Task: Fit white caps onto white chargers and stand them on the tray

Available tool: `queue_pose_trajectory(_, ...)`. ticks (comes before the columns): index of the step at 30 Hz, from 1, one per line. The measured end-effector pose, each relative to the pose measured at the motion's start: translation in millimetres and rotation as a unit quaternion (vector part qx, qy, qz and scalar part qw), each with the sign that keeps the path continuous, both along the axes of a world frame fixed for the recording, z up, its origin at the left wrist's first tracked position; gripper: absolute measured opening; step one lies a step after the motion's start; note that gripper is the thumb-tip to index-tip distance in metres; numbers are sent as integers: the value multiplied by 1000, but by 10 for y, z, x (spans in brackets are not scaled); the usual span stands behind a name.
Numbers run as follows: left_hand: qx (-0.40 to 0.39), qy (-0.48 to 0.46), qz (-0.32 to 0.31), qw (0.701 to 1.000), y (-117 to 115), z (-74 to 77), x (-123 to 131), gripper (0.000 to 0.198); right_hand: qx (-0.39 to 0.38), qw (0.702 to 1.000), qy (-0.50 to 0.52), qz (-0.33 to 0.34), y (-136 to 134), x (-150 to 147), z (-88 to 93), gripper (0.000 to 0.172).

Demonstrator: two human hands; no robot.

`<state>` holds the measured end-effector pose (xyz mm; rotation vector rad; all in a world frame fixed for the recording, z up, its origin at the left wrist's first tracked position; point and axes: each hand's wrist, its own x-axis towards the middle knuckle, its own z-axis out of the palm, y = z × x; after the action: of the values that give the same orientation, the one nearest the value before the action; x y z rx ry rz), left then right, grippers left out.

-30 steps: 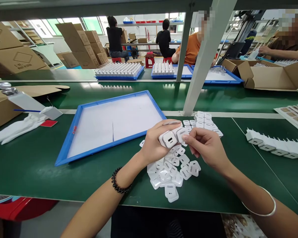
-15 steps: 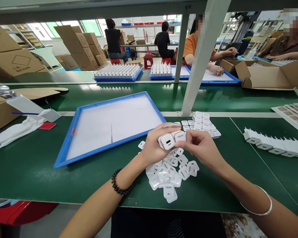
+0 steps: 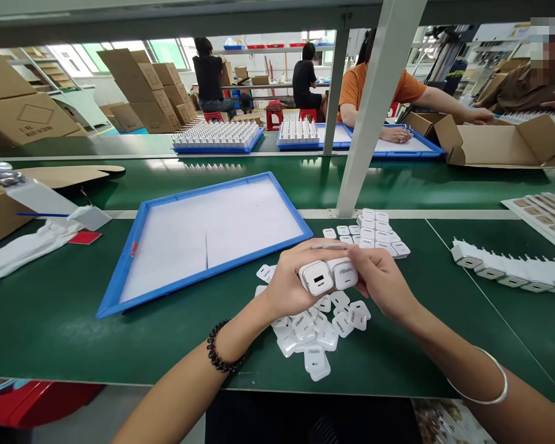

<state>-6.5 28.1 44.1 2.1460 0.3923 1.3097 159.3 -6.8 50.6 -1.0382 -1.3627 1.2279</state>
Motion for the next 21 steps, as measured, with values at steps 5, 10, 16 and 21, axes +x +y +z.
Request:
queue_pose_trajectory(5, -24, 0, -9, 1000, -6, 46, -23, 38, -5, 998, 51, 31, 3, 31, -2, 68)
queue_pose_trajectory(10, -94, -1, -28, 995, -5, 82, -59, 38, -1, 997, 55, 61, -23, 56, 4, 64)
queue_pose_trajectory(16, -146, -4, -43, 988, -15, 93, -73, 39, 25, 996, 15, 89, -26, 98, 14, 55)
queue_pose_trajectory(21, -129, 12, -40, 991, -21, 88, -67, 40, 22, 998, 29, 57, -4, 58, 4, 57)
